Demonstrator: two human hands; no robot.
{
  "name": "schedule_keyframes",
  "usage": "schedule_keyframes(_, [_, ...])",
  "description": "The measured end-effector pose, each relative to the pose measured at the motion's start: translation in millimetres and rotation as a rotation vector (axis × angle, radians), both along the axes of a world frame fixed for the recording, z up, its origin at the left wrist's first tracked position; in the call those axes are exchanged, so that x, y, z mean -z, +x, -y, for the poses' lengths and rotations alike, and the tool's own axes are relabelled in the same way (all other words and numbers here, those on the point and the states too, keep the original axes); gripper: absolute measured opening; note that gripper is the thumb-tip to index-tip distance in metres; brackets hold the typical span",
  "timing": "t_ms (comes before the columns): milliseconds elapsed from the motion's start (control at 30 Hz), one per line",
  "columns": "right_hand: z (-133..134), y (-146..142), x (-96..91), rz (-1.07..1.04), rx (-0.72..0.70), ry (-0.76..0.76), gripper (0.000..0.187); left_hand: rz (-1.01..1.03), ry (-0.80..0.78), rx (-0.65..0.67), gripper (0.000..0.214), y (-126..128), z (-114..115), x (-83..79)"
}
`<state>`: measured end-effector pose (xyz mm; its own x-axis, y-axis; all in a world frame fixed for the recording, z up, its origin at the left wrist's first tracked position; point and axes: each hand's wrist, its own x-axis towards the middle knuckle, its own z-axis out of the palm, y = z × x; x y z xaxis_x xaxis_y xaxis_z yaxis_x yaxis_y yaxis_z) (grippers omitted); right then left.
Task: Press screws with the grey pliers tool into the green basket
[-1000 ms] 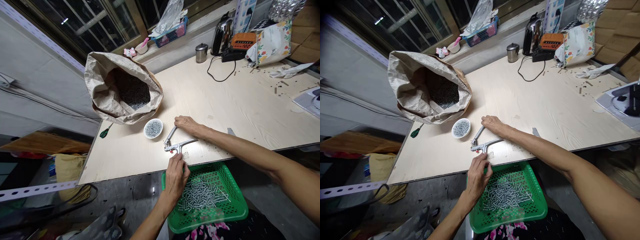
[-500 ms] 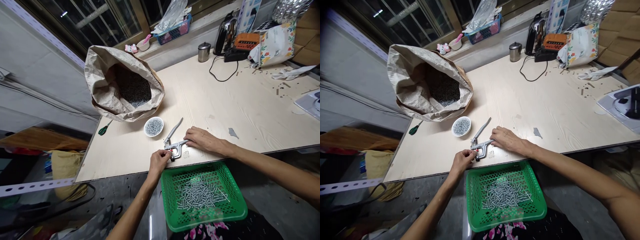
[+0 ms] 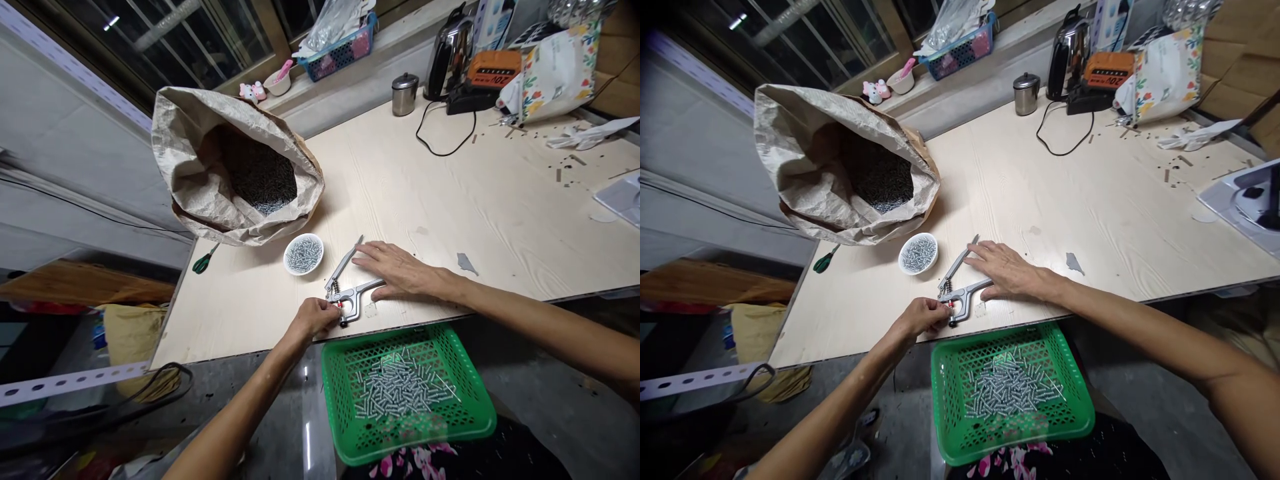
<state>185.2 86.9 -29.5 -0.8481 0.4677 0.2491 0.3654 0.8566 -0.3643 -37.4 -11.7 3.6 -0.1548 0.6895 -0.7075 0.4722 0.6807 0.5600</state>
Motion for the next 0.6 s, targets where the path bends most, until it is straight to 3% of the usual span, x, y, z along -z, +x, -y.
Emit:
schedule_keyframes(100, [-14,-7,6.8,0.055,-0.018,0.04,0.092,0.015,-0.104,-0.077,0.024,4,0,-4.6])
schedule_keyframes(267, [-28,-17,10.6,0.1,-0.082,0.064,0.101,0.029,-0.095,-0.164,0.02,10,7,-9.6])
schedule_keyframes(600, [-27,-20,-14.4,0.245,-0.069,0.037,0.082,0.013,-0.058,-0.175,0.019,10,10,-4.7])
